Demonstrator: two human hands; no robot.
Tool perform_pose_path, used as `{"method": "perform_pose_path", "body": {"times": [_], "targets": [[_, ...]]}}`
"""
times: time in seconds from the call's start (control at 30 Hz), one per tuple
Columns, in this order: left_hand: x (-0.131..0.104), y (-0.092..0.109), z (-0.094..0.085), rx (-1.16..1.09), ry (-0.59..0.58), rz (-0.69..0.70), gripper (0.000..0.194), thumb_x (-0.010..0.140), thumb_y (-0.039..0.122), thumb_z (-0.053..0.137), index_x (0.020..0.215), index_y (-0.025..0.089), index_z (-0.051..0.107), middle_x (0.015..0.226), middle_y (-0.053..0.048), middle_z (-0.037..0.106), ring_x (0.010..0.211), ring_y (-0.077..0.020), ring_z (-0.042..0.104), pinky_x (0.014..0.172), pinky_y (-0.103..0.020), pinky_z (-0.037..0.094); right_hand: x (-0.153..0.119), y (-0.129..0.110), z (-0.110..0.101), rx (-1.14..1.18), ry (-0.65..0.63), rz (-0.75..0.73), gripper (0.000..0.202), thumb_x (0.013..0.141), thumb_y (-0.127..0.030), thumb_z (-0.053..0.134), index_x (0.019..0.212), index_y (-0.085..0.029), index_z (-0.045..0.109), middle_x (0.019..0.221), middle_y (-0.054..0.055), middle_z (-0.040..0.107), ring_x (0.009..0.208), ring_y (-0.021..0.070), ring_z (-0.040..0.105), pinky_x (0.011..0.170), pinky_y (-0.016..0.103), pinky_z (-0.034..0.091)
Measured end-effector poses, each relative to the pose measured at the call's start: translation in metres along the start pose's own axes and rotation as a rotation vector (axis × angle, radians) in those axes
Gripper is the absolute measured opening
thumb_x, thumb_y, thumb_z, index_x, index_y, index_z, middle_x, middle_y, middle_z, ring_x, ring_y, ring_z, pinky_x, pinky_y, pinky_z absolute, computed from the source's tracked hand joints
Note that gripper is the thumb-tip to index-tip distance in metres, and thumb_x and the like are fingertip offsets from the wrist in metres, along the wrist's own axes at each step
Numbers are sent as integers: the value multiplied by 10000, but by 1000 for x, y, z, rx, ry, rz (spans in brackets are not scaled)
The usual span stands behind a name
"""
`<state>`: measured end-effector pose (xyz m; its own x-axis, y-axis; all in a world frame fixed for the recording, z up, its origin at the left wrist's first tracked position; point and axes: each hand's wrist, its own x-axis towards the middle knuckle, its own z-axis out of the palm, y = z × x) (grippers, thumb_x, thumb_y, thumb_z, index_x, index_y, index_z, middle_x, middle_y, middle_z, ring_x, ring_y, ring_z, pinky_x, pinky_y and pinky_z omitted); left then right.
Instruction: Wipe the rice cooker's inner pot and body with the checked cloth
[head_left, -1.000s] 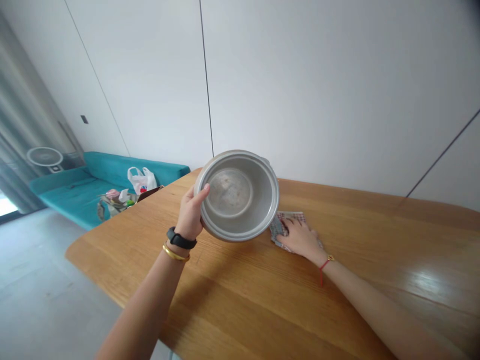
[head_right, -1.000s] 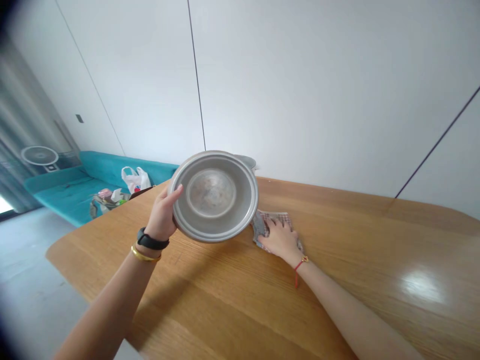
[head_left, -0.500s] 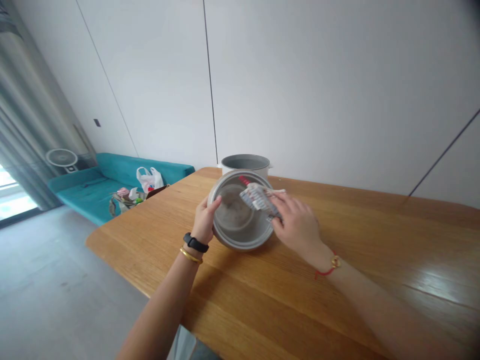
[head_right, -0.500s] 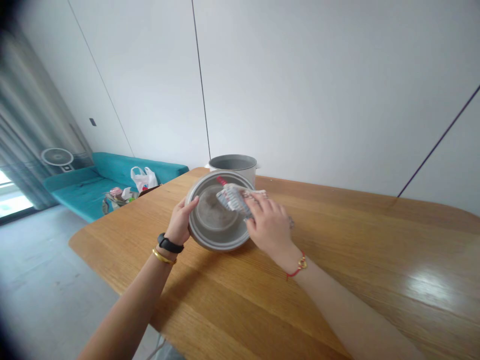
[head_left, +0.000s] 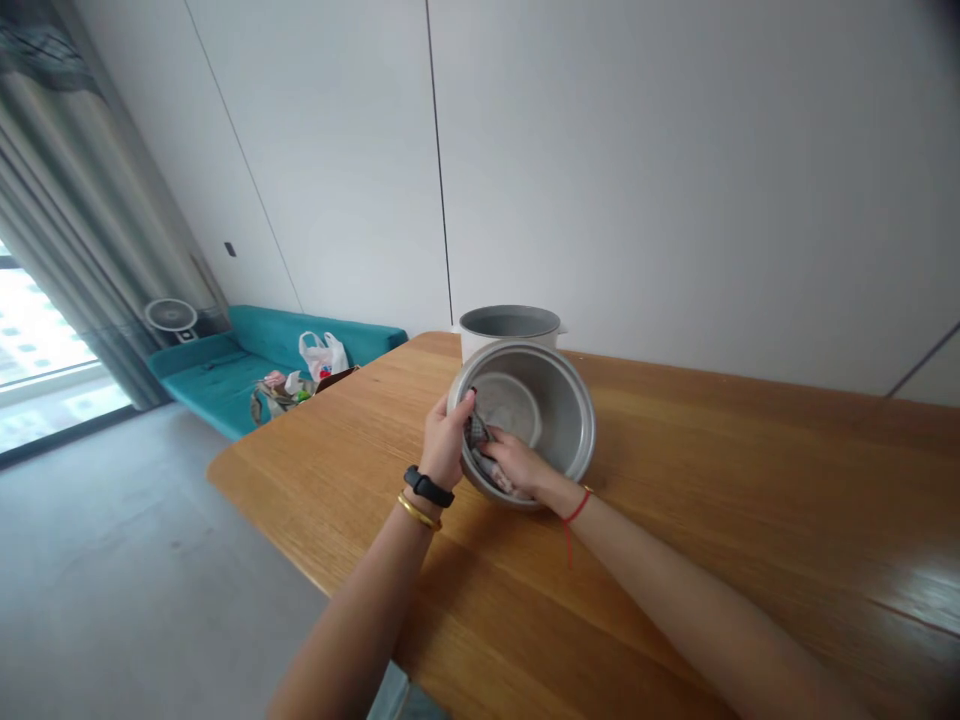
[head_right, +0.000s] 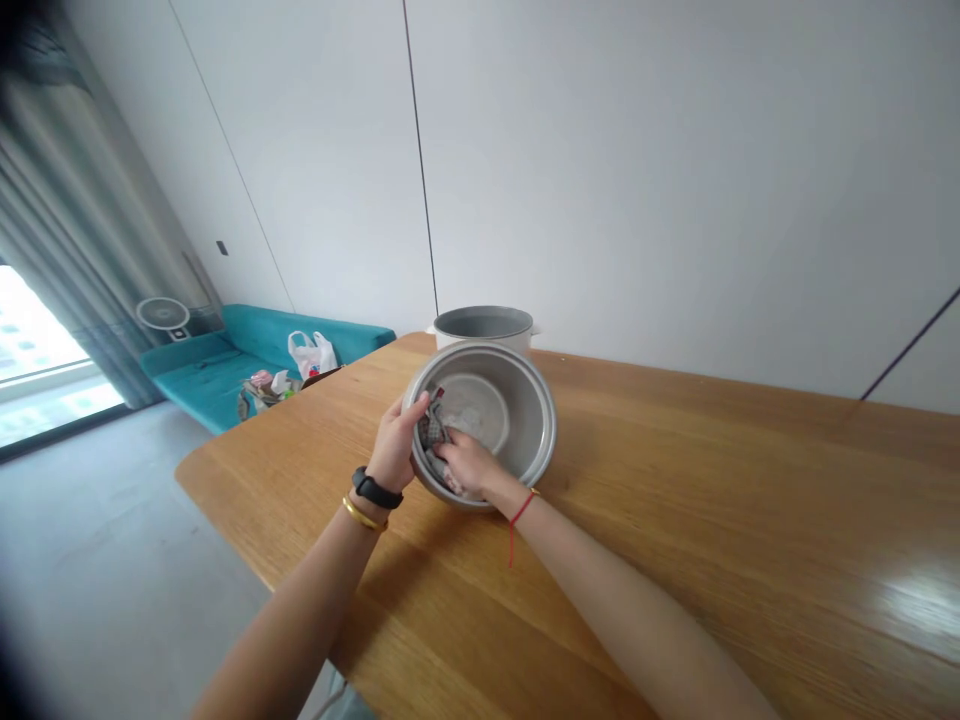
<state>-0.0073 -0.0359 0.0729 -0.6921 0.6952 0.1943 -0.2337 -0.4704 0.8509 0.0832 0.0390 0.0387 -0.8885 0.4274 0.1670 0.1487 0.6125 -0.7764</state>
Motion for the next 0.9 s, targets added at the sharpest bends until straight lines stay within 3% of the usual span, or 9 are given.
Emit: {"method": "perform_pose_path", "body": {"times": [0.1,0.2,0.33,0.4,0.5,0.57,0.63,0.77,0.9], "targets": [[3,1,-12,-4,78,-17,380,603,346,843,896,140,717,817,-36,720,727,-148,631,724,-260,501,1,-9,2,155,-40,-129,505,1009,-520,299,1351,-217,515,1356,72,594,1220,225,565,1054,346,419],[2,1,-26,54,133,-36,299,579,253,788,834,133,686,720,-14,686,631,-130,587,626,-247,472,-18,-19,-13,-194,-184,-67,612,954,-687,345,1277,-221,576,1252,113,657,1144,322,609,1054,507,391],[-5,-4,-31,156,97,-7,233,586,214,697,804,139,661,655,14,642,566,-116,535,552,-231,423,-45,-21,-39,-700,-315,12,654,966,-695,287,1178,-214,675,1105,153,709,1084,375,636,1027,614,343],[-8,-7,-27,173,58,0,261,600,221,680,849,143,671,695,11,658,598,-127,552,566,-236,433,-50,-14,-48,-905,-278,47,644,983,-665,293,1280,-218,649,1195,162,680,1223,393,555,1098,647,209],[-9,-10,-20,171,20,8,308,584,200,669,886,143,687,758,1,684,672,-149,580,617,-249,458,-45,2,-52,-1156,-122,123,687,964,-670,375,1455,-210,511,1388,179,558,1420,414,314,1150,624,-62],[-8,-12,-16,160,8,22,337,565,184,664,898,143,696,765,2,684,698,-157,585,642,-255,464,-39,10,-50,-1213,-61,180,744,953,-681,391,1504,-184,439,1450,205,485,1451,416,243,1155,595,-100],[-7,-13,-13,154,18,35,352,559,178,655,906,145,701,764,5,680,707,-159,586,653,-257,464,-35,11,-46,-1165,-53,208,780,958,-688,360,1520,-151,406,1451,238,468,1435,423,280,1161,608,-10],[-4,-16,-13,130,54,65,303,562,175,632,857,140,692,734,10,663,675,-139,559,634,-243,443,-32,-2,-35,-773,-176,185,740,968,-685,293,1458,-164,482,1286,234,613,1227,405,552,1023,570,371],[-5,-18,-19,126,102,94,295,562,171,635,851,140,687,731,15,652,671,-128,550,617,-228,435,-24,-5,-19,-318,-178,77,565,973,-585,408,1373,-205,531,1249,156,652,1113,342,629,940,467,477]]}}
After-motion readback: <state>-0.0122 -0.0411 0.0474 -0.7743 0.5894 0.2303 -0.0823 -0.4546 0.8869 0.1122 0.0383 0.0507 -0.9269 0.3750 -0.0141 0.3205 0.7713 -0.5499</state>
